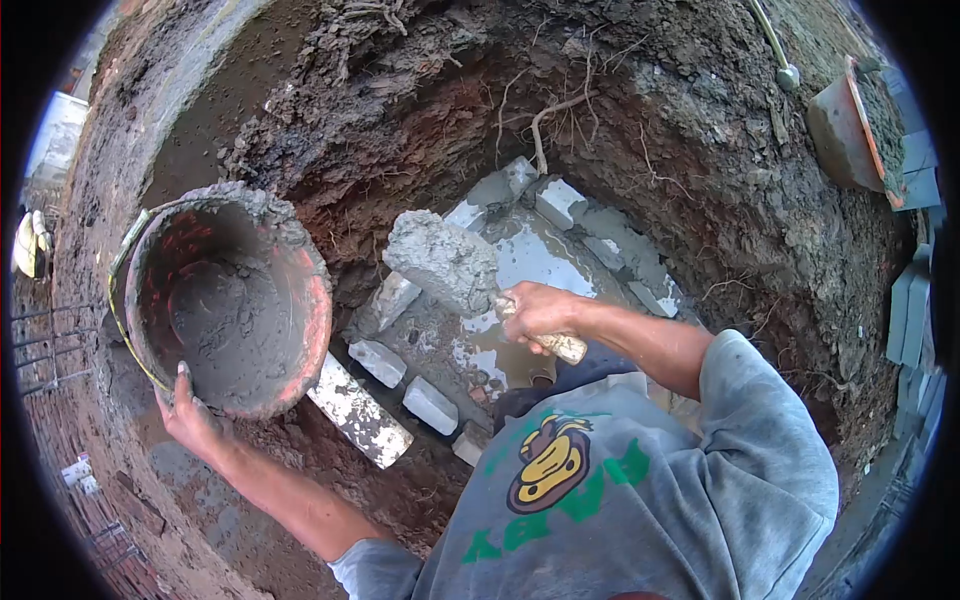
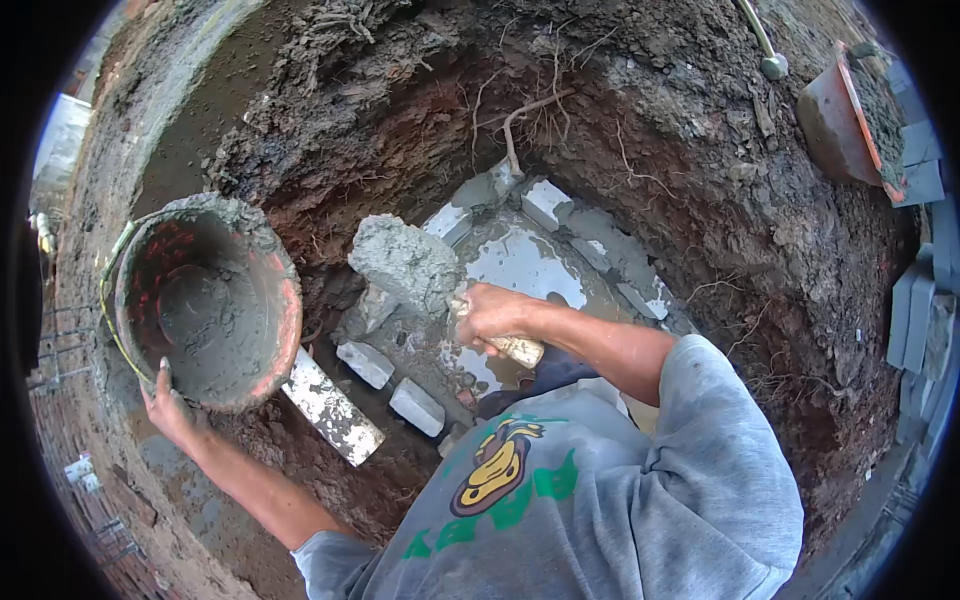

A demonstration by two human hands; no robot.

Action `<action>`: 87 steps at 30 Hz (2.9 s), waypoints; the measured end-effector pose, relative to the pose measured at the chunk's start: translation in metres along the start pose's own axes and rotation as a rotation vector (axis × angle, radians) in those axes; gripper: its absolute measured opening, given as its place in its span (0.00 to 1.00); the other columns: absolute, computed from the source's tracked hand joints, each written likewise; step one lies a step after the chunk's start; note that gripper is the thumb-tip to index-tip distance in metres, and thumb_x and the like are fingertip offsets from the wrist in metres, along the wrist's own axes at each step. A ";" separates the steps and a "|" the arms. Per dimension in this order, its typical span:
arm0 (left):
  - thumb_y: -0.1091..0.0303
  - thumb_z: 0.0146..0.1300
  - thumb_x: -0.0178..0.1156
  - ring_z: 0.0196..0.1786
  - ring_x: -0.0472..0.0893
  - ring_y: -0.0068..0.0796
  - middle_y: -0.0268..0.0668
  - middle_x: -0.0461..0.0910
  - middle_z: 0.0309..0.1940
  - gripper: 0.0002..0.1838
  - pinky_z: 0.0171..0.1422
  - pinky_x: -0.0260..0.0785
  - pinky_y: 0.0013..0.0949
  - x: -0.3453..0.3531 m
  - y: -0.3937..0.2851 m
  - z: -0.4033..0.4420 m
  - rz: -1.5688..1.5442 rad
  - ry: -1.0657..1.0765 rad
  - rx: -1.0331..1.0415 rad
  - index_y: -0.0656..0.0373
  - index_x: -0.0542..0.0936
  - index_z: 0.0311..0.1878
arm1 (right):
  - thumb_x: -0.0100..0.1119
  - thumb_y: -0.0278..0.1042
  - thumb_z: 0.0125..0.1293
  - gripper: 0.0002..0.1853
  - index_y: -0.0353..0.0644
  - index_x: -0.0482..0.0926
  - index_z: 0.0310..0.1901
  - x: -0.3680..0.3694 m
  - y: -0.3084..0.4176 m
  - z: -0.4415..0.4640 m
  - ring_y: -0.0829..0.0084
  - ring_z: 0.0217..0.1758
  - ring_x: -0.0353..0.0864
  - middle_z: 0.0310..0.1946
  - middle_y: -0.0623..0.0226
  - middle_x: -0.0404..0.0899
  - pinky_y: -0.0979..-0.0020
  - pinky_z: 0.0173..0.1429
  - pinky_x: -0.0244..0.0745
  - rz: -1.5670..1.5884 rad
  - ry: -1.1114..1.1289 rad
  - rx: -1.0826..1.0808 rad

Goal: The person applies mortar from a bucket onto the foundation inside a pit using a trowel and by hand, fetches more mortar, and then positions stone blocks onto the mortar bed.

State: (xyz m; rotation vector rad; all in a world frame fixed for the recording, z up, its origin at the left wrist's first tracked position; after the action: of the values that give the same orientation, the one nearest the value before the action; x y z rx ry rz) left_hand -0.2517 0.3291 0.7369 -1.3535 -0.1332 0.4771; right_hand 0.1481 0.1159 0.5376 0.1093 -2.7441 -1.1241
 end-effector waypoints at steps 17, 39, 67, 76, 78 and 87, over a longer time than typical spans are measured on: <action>0.81 0.48 0.56 0.37 0.78 0.29 0.40 0.81 0.38 0.21 0.45 0.70 0.31 0.209 0.355 -0.299 0.153 0.215 -0.761 0.71 0.77 0.49 | 0.58 0.29 0.54 0.08 0.40 0.70 0.33 -0.293 -0.285 0.193 0.73 0.13 0.71 0.17 0.67 0.70 0.68 0.15 0.67 0.227 -0.428 0.275; 0.82 0.45 0.54 0.39 0.80 0.28 0.40 0.82 0.40 0.24 0.47 0.73 0.30 0.221 0.470 -0.430 0.446 0.327 -0.843 0.70 0.78 0.50 | 0.60 0.34 0.53 0.19 0.36 0.68 0.44 -0.380 -0.268 0.353 0.48 0.42 0.81 0.41 0.48 0.76 0.53 0.46 0.76 -0.928 -1.087 0.186; 0.83 0.43 0.51 0.44 0.80 0.26 0.38 0.83 0.43 0.27 0.53 0.70 0.29 0.182 0.517 -0.441 0.358 0.315 -0.902 0.67 0.78 0.53 | 0.47 0.49 0.67 0.18 0.41 0.70 0.31 -0.328 -0.281 0.430 0.69 0.13 0.70 0.18 0.64 0.71 0.64 0.18 0.68 0.549 -0.788 0.223; 0.82 0.42 0.52 0.43 0.80 0.27 0.40 0.83 0.42 0.28 0.52 0.70 0.30 0.198 0.492 -0.415 0.446 0.382 -0.842 0.67 0.79 0.52 | 0.43 0.47 0.67 0.24 0.30 0.76 0.47 -0.314 -0.246 0.421 0.44 0.45 0.80 0.40 0.37 0.79 0.54 0.54 0.73 -0.785 -0.709 0.135; 0.82 0.42 0.53 0.43 0.80 0.27 0.40 0.83 0.41 0.27 0.52 0.70 0.30 0.205 0.490 -0.415 0.411 0.376 -0.861 0.67 0.79 0.51 | 0.43 0.47 0.66 0.24 0.30 0.77 0.46 -0.341 -0.250 0.411 0.41 0.51 0.77 0.41 0.37 0.78 0.52 0.57 0.71 -0.744 -0.778 0.211; 0.81 0.43 0.55 0.37 0.79 0.29 0.37 0.82 0.35 0.21 0.46 0.71 0.31 0.221 0.495 -0.422 0.374 0.380 -0.799 0.68 0.79 0.46 | 0.47 0.46 0.68 0.19 0.34 0.73 0.42 -0.370 -0.325 0.295 0.68 0.12 0.72 0.19 0.61 0.74 0.64 0.19 0.68 -0.061 -0.875 0.265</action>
State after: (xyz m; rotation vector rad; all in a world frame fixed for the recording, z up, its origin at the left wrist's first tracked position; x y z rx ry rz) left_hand -0.0256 0.1038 0.1288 -2.2493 0.2805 0.4862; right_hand 0.4563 0.1365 0.0538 -0.3561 -3.6670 -0.9622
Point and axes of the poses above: each hand's wrist, its own z-axis towards the middle knuckle, its own x-axis out of the palm, y = z × x, the point moved 8 cm from there along z, towards the middle knuckle
